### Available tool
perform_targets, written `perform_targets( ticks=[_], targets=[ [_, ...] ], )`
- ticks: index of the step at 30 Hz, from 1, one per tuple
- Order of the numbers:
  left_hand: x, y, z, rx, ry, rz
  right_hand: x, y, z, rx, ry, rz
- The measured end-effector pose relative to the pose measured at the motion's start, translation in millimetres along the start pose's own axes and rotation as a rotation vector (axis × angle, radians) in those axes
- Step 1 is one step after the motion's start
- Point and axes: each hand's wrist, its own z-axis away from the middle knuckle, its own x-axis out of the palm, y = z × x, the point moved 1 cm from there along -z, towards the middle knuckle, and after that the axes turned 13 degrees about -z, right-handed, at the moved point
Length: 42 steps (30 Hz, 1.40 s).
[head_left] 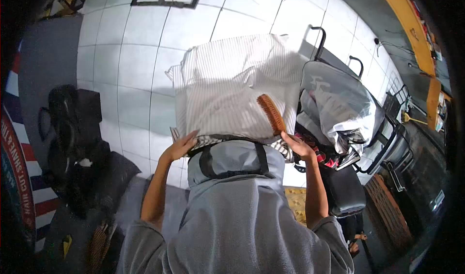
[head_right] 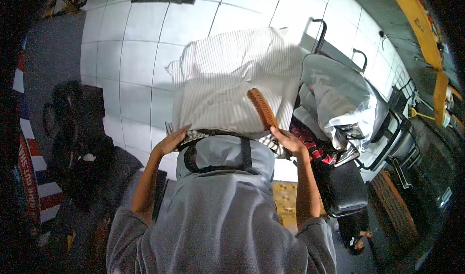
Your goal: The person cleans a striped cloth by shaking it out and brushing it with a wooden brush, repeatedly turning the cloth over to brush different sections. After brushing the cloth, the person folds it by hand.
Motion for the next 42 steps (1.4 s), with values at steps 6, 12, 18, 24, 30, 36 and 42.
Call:
perform_targets(
  ticks=[6, 12, 18, 24, 30, 36, 42],
  targets=[
    [35, -39, -30, -0.337, -0.075, 0.04, 16, -9, -27, 0.026, -0.065, 0.1],
    [100, -78, -77, -0.188, 0.257, -0.056, 0, 47, -91, 0.163, 0.034, 0.221],
    [135, -103, -93, -0.403, 0.207, 0.218, -30, 68, -126, -0.309, 0.03, 0.603],
    [138, -119, -100, -0.476, 0.167, -0.025, -20, 73, -146, 0.019, 0.171, 0.501],
    [133, -125, -109, -0.454, 0.195, 0.065, -21, 81, -158, 0.06, 0.041, 0.494],
    [93, -81, -100, -0.469, 0.536, -0.117, -16, 58, -164, -0.451, 0.495, 0.516],
    [-29, 5, -90, -0.011, 1.184, -0.261, 9, -104, -85, -0.665, 0.738, 0.371]
  ],
)
